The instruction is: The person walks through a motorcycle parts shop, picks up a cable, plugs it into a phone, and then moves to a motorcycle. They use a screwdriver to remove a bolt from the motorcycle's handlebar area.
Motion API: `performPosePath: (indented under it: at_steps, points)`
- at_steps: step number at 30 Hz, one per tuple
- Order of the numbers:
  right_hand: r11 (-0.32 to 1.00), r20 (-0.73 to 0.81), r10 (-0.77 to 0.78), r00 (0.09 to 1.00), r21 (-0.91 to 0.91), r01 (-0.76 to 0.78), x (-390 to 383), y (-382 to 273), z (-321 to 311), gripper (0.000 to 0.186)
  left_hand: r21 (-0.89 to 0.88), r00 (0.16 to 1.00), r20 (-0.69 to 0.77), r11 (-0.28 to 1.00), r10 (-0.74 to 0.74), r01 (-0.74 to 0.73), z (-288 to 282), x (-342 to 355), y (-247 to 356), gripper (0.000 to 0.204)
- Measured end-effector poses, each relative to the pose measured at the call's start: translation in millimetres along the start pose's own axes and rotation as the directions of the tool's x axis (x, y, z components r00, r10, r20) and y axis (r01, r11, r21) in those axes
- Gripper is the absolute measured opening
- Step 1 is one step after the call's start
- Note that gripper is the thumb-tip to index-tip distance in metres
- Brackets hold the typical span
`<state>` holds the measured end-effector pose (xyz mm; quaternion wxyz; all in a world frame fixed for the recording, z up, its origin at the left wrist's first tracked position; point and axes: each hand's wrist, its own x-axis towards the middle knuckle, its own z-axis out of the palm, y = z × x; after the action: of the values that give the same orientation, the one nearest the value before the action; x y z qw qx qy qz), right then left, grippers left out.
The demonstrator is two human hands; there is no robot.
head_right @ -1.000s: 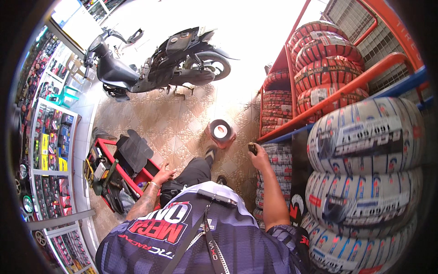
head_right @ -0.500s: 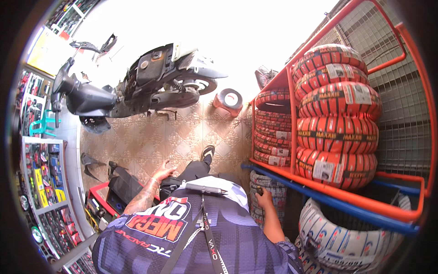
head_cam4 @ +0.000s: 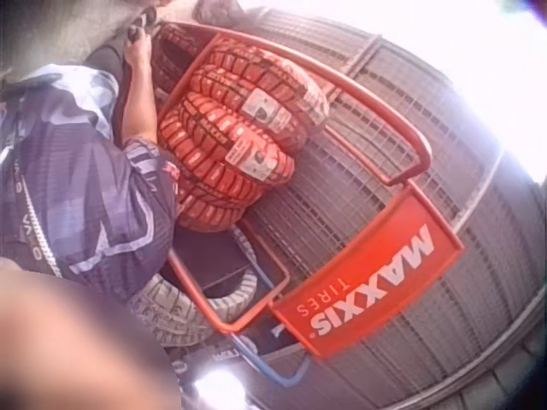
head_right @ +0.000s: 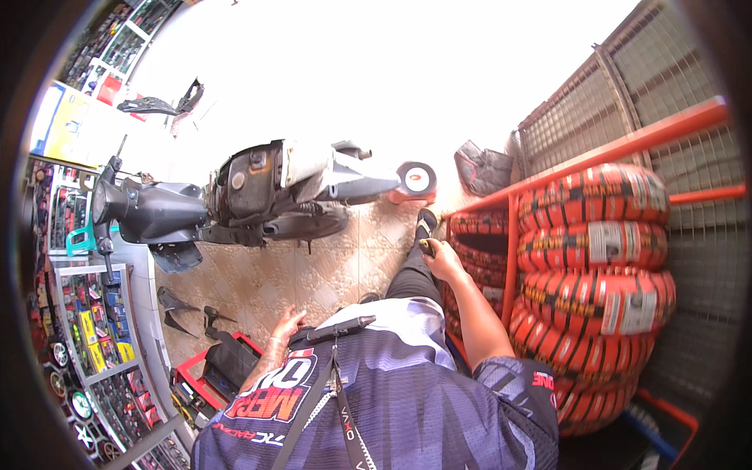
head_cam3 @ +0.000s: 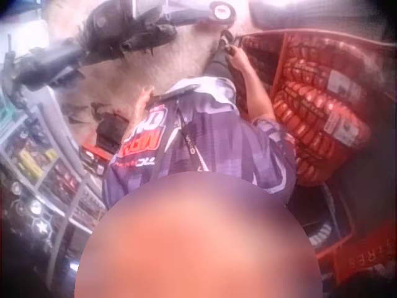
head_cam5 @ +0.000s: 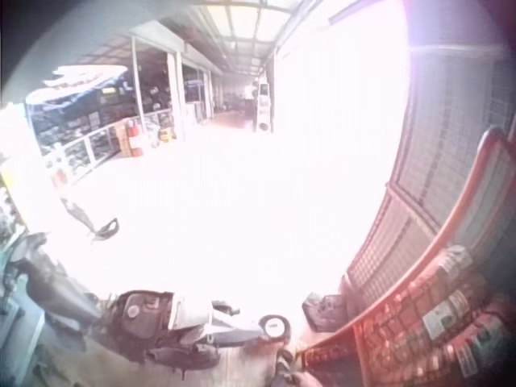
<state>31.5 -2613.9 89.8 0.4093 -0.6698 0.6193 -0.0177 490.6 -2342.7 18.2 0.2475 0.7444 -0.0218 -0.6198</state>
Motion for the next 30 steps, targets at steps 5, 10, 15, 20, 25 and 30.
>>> performPosePath:
  at_steps: [5, 10, 15, 20, 25, 30]
  points:
    - [0.969, 0.159, 0.1, 0.982, -0.241, -0.059, 162.3, 47.9, -38.5, 0.052, -0.248, 0.996, -0.079, 0.969, -0.036, 0.016, 82.0, 15.8, 50.5, 0.092]
    - [0.965, 0.209, 0.018, 0.978, -0.26, 0.038, 300.9, 43.1, -122.9, 0.041, -0.096, 0.983, -0.081, 0.981, 0.163, -0.17, 164.4, 7.2, 133.3, 0.085]
    - [0.983, -0.009, -0.123, 0.992, 0.134, 0.123, 474.8, -23.8, -212.0, 0.039, -0.169, 0.988, -0.11, 0.977, 0.111, -0.129, 210.8, 25.1, 193.0, 0.085]
    - [0.899, -0.196, -0.394, 0.898, 0.122, 0.421, 547.9, -71.6, -283.2, 0.048, -0.186, 0.982, -0.086, 0.966, 0.166, -0.179, 243.5, 63.3, 239.0, 0.085]
    - [0.984, 0.038, -0.169, 0.985, -0.041, 0.171, 540.6, -39.3, -312.3, 0.055, -0.179, 0.983, -0.023, 0.966, 0.183, -0.184, 262.6, 99.1, 283.3, 0.092]
    - [0.943, 0.081, -0.125, 0.989, -0.299, 0.144, 527.2, 55.5, -317.0, 0.036, -0.278, 0.986, -0.113, 0.949, 0.122, -0.149, 269.2, 91.1, 304.2, 0.092]
